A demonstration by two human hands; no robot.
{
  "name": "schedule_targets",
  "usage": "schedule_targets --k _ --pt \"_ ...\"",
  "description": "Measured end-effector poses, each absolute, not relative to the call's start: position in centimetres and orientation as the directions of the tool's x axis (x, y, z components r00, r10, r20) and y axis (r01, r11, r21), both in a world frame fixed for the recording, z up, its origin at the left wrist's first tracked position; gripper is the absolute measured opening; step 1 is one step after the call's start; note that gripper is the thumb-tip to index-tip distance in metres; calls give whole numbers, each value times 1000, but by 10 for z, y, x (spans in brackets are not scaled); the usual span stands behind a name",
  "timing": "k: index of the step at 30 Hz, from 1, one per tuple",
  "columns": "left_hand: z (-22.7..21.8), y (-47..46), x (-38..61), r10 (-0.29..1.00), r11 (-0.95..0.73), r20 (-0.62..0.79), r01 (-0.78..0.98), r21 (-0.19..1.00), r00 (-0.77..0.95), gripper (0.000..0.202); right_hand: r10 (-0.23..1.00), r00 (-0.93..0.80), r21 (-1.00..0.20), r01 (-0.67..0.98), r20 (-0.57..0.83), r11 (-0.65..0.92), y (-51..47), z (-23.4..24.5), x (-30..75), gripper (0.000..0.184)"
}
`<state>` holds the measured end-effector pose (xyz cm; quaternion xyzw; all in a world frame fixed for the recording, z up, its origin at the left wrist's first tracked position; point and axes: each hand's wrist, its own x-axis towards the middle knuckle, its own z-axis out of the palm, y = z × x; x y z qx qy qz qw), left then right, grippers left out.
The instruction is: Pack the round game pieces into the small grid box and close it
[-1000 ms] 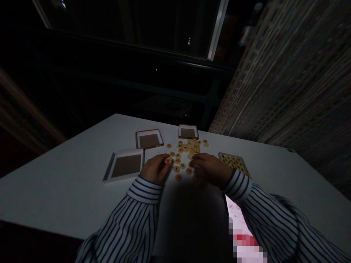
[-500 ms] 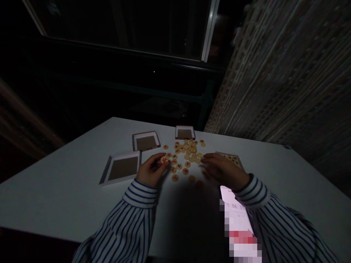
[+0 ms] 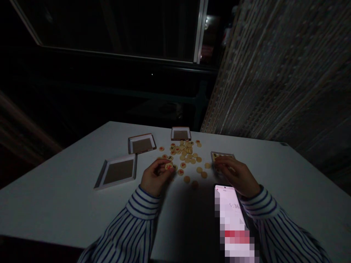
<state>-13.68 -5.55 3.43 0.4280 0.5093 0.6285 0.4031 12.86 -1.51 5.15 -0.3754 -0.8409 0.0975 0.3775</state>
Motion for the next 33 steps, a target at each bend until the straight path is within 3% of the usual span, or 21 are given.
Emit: schedule_targets --k 7,18,26,33 --pt "37 -55 -102 977 -75 46 -137 988 -207 28 784 -211 -552 604 584 574 -19 41 145 18" --pt "45 -45 -55 998 39 -48 -213 976 -39 23 695 -149 -440 676 703 590 -19 37 161 16" --pt "56 -35 -40 999 17 -20 -119 993 -25 16 636 -206 -350 690 744 633 -18 39 164 16" --pt "53 -19 -34 1000 5 -5 -84 996 2 20 633 -133 -367 717 762 593 -15 39 170 15"
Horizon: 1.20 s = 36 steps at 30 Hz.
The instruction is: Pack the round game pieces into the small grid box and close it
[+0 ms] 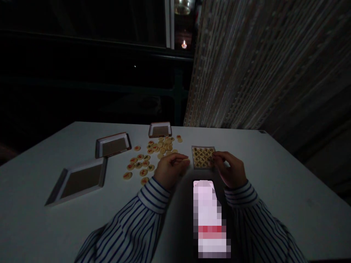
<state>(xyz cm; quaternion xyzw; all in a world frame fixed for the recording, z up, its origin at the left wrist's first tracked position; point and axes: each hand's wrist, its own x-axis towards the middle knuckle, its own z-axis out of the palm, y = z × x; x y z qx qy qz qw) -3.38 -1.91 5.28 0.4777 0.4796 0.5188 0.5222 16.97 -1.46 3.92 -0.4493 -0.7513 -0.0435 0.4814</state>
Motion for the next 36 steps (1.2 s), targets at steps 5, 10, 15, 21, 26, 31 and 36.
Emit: schedule_targets --k 5,10,15,21,26,31,36 --pt "57 -6 -19 1000 -16 17 -107 994 7 20 647 -106 -386 726 755 569 -14 40 171 16" --pt "59 5 -1 1000 -16 17 -193 981 2 21 652 -95 -392 730 752 559 -13 41 171 18" --pt "46 8 8 1000 12 -16 -253 967 -16 24 660 -95 -402 726 745 558 -12 41 171 19" --pt "24 7 8 999 3 -12 -253 968 -33 22 667 -143 -404 696 731 593 -9 35 170 18" --pt "22 5 8 999 -32 25 -238 971 -32 23 687 -210 -417 661 695 624 -4 35 163 18" --pt "24 3 10 999 -44 33 -283 958 -43 25 720 -299 -405 664 627 629 6 40 156 18" --pt "24 1 11 996 -68 52 -250 966 -70 21 745 -267 -465 642 611 610 7 34 153 19"
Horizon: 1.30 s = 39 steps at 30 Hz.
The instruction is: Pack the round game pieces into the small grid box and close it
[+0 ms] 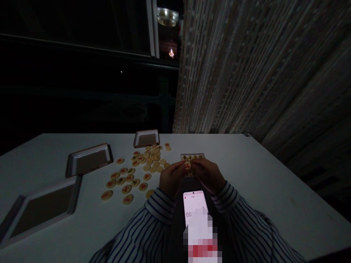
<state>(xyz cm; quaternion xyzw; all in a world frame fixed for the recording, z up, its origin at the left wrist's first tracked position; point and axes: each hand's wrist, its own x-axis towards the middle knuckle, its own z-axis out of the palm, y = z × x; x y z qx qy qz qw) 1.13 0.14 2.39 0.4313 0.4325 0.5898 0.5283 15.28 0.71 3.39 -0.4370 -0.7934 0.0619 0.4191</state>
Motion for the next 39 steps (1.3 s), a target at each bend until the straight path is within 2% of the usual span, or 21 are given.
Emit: schedule_targets --k 6,11,16,21,25,34,39 --pt "23 0 13 999 -47 41 -222 974 -34 20 804 -201 -590 585 559 557 4 26 153 22" --pt "24 -2 12 994 -108 102 -127 986 -49 17 851 -158 -688 525 501 502 4 25 154 20" --pt "22 -1 10 986 -148 145 -28 989 -83 16 835 -170 -671 522 523 526 6 22 156 17" --pt "23 -1 9 981 -176 175 -6 984 -81 16 794 -209 -622 521 571 584 6 24 155 15" --pt "25 -1 9 985 -160 154 -71 985 -84 17 780 -204 -619 505 591 601 5 25 155 16" --pt "23 1 11 997 -13 -14 -358 934 -71 23 746 -238 -559 533 622 635 6 23 156 23" --pt "24 1 11 999 30 -40 -395 918 -16 21 738 -252 -563 509 625 651 6 26 156 21"
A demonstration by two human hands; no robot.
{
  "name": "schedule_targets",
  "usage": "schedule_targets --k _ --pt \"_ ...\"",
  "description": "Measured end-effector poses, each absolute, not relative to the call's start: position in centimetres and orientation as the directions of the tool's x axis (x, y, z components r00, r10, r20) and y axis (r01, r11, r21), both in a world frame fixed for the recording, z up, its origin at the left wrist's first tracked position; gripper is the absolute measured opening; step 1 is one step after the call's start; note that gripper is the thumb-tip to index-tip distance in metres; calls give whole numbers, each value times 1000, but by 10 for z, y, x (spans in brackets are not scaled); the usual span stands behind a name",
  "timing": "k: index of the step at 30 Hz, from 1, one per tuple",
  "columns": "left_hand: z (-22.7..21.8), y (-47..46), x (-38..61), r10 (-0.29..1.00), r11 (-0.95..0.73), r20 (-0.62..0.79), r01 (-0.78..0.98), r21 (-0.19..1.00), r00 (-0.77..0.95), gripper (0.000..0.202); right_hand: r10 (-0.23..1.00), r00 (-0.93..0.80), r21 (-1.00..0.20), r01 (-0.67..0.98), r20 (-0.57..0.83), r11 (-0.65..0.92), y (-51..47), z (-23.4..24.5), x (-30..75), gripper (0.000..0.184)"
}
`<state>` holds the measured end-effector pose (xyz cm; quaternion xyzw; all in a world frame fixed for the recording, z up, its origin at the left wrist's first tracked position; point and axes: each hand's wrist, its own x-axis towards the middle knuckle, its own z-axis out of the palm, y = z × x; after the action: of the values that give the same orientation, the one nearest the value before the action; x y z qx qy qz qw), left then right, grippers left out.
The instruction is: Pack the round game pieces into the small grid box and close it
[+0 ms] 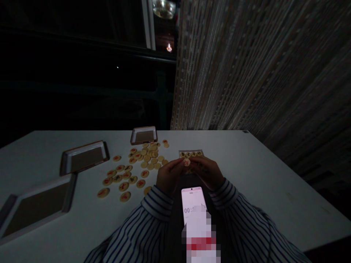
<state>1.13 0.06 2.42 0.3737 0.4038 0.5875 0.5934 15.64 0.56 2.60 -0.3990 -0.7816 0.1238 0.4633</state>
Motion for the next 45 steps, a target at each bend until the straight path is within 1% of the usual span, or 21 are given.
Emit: schedule_targets --k 3,8,18,23,30,36,40,45 --pt "24 1 10 999 29 -35 -380 925 -9 20 749 -248 -582 499 614 642 5 27 157 19" --pt "24 1 10 999 38 -40 -414 910 5 23 746 -250 -599 465 618 652 6 25 158 19" --pt "26 -1 11 999 41 -49 -420 907 -10 24 709 -273 -513 530 651 675 8 22 159 22" --pt "28 -3 12 998 54 -60 -462 885 1 24 708 -279 -516 521 649 679 9 21 160 22" --pt "24 1 11 998 56 -67 -426 903 -13 26 718 -285 -528 519 635 673 8 23 160 21" --pt "23 1 11 997 66 -80 -442 894 -15 26 717 -286 -529 514 636 675 6 27 159 20" --pt "25 0 11 996 74 -89 -452 889 -13 27 699 -303 -481 548 648 684 6 26 159 20" --pt "25 0 10 997 49 -67 -408 912 -30 27 668 -332 -413 582 666 701 7 24 159 25"
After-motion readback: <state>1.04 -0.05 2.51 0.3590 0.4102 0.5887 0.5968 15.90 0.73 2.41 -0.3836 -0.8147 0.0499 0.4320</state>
